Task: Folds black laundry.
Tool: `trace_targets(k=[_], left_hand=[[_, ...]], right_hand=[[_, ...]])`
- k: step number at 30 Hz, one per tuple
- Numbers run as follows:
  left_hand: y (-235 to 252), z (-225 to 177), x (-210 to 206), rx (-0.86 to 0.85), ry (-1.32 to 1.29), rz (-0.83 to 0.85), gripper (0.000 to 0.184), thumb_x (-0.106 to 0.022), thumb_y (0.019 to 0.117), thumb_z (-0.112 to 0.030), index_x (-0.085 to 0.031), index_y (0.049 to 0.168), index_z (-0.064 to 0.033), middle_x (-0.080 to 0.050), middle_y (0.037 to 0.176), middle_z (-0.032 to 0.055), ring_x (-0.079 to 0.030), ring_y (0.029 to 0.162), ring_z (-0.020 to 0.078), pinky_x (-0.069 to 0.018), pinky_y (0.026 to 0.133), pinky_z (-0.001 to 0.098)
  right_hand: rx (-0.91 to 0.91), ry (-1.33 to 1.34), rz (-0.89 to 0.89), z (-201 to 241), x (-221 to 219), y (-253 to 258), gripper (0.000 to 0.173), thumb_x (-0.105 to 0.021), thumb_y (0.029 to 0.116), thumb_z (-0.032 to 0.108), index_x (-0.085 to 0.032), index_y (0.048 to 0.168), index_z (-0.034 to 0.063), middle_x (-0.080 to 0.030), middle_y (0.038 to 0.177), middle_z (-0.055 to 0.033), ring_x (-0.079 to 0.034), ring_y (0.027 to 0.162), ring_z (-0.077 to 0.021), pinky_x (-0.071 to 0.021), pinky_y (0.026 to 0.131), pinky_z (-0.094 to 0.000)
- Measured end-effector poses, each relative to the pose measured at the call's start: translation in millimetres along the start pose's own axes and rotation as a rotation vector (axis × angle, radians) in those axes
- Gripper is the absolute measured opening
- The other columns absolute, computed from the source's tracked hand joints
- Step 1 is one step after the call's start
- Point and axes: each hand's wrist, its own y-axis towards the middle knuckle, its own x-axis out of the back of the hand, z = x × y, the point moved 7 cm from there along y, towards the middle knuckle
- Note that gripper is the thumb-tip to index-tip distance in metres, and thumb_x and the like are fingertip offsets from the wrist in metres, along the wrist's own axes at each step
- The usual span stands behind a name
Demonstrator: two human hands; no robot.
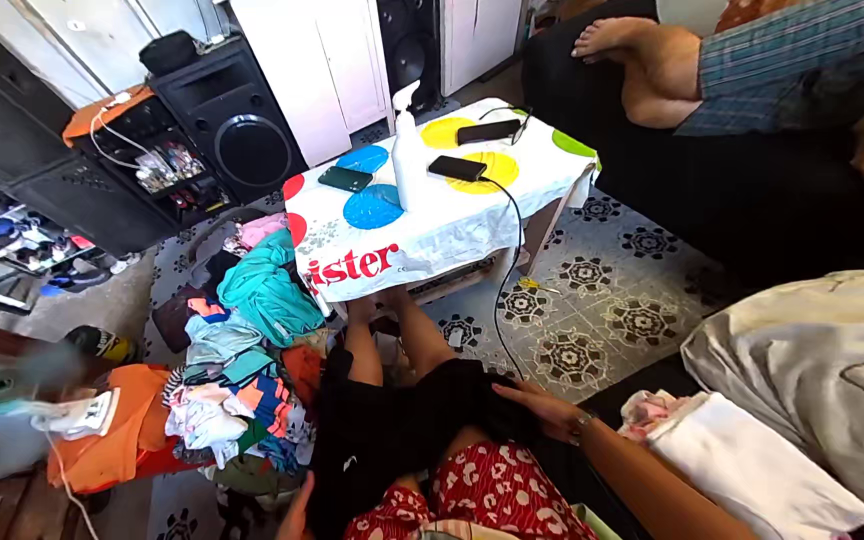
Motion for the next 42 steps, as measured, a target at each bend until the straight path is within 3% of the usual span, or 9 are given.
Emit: trace_targets(k=[3, 7, 12, 17, 21, 23, 26, 35, 42], left_hand=[[6, -14, 30, -0.226, 0.406, -0.197, 0.051, -0.058, 0.1011, -0.008, -0.040, 0.147, 0.0044, -0.060, 0.131, 0.0242, -0.063, 0.114, 0.0268, -0.0535, 0.098, 0.0444], [6, -61, 23, -0.594, 0.886, -0.293, 0.062, -0.071, 0.0924, -0.017, -0.046, 0.144, 0.0065, -0.062, 0.124, 0.0288, -0.066, 0.103, 0.0384, -0.0559, 0.084, 0.0529], [49, -51, -3, -0.334, 1.090, -0.077, 0.042, -0.065, 0.1007, -0.026, -0.064, 0.129, 0.0046, -0.066, 0.128, 0.0246, -0.066, 0.117, 0.0369, -0.0504, 0.104, 0.0519], [92, -51, -19, -0.534, 0.921, -0.152, 0.089, -0.079, 0.0864, -0.023, -0.030, 0.155, 0.0043, -0.044, 0.148, 0.0332, -0.049, 0.134, 0.0428, -0.0427, 0.111, 0.0527], [109, -102, -62, -0.518, 1.021, 0.052, 0.036, -0.070, 0.0926, -0.010, -0.065, 0.125, 0.0055, -0.069, 0.114, 0.0236, -0.069, 0.099, 0.0301, -0.0554, 0.092, 0.0465], [116, -135, -65, -0.471, 0.639, 0.029, 0.030, -0.056, 0.0984, 0.000, -0.058, 0.126, 0.0116, -0.068, 0.102, 0.0195, -0.067, 0.075, 0.0189, -0.0576, 0.070, 0.0349], [132, -163, -47, -0.459, 0.119, -0.083, 0.047, -0.051, 0.1062, -0.010, -0.037, 0.151, -0.0043, -0.064, 0.123, 0.0198, -0.070, 0.097, 0.0253, -0.0591, 0.079, 0.0401], [137, -6, 8, 0.038, 0.670, -0.120, 0.065, -0.051, 0.1061, -0.045, -0.043, 0.151, 0.0009, -0.044, 0.155, 0.0248, -0.041, 0.145, 0.0361, -0.0321, 0.120, 0.0540], [116, -24, 30, -0.116, -0.161, -0.208, 0.040, -0.043, 0.1096, -0.032, -0.051, 0.142, -0.0099, -0.067, 0.127, 0.0089, -0.065, 0.113, 0.0179, -0.0560, 0.095, 0.0411]], right_hand=[[-0.028, -0.064, -0.187, -1, 15, -7, 0.052, -0.064, 0.1006, 0.012, -0.042, 0.147, 0.0026, -0.062, 0.127, -0.0212, -0.067, 0.105, -0.0274, -0.0566, 0.088, -0.0468], [0.026, -0.544, -0.337, 8, 36, 1, 0.045, -0.067, 0.1003, 0.022, -0.058, 0.132, -0.0082, -0.064, 0.123, -0.0301, -0.064, 0.111, -0.0411, -0.0491, 0.098, -0.0572], [-0.205, -0.544, -0.185, -21, 16, 14, 0.042, -0.049, 0.1099, 0.028, -0.058, 0.133, -0.0061, -0.065, 0.120, -0.0311, -0.069, 0.103, -0.0411, -0.0549, 0.092, -0.0562], [-0.124, -0.466, -0.238, -30, 14, 19, 0.035, -0.052, 0.1082, 0.020, -0.063, 0.126, -0.0070, -0.065, 0.119, -0.0305, -0.067, 0.106, -0.0406, -0.0518, 0.093, -0.0570], [-0.046, -0.272, -0.291, -16, 14, 20, 0.031, -0.052, 0.1080, 0.015, -0.061, 0.125, -0.0086, -0.063, 0.119, -0.0285, -0.064, 0.104, -0.0347, -0.0517, 0.090, -0.0532], [-0.043, -0.174, -0.311, -12, 16, 24, 0.027, -0.051, 0.1077, 0.013, -0.059, 0.123, -0.0074, -0.063, 0.112, -0.0229, -0.062, 0.095, -0.0267, -0.0528, 0.084, -0.0471], [-0.007, 0.061, -0.408, -11, 23, 29, 0.022, -0.050, 0.1068, 0.013, -0.059, 0.118, -0.0039, -0.063, 0.098, -0.0133, -0.062, 0.083, -0.0172, -0.0540, 0.074, -0.0383], [-0.130, 0.303, -0.215, -20, 7, 29, 0.036, -0.042, 0.1103, 0.033, -0.059, 0.124, 0.0050, -0.070, 0.100, -0.0069, -0.069, 0.089, -0.0158, -0.0583, 0.079, -0.0388], [0.002, 0.452, -0.178, -5, 18, 40, 0.020, -0.040, 0.1100, 0.018, -0.055, 0.119, 0.0088, -0.071, 0.092, -0.0027, -0.071, 0.084, -0.0117, -0.0609, 0.076, -0.0323]])
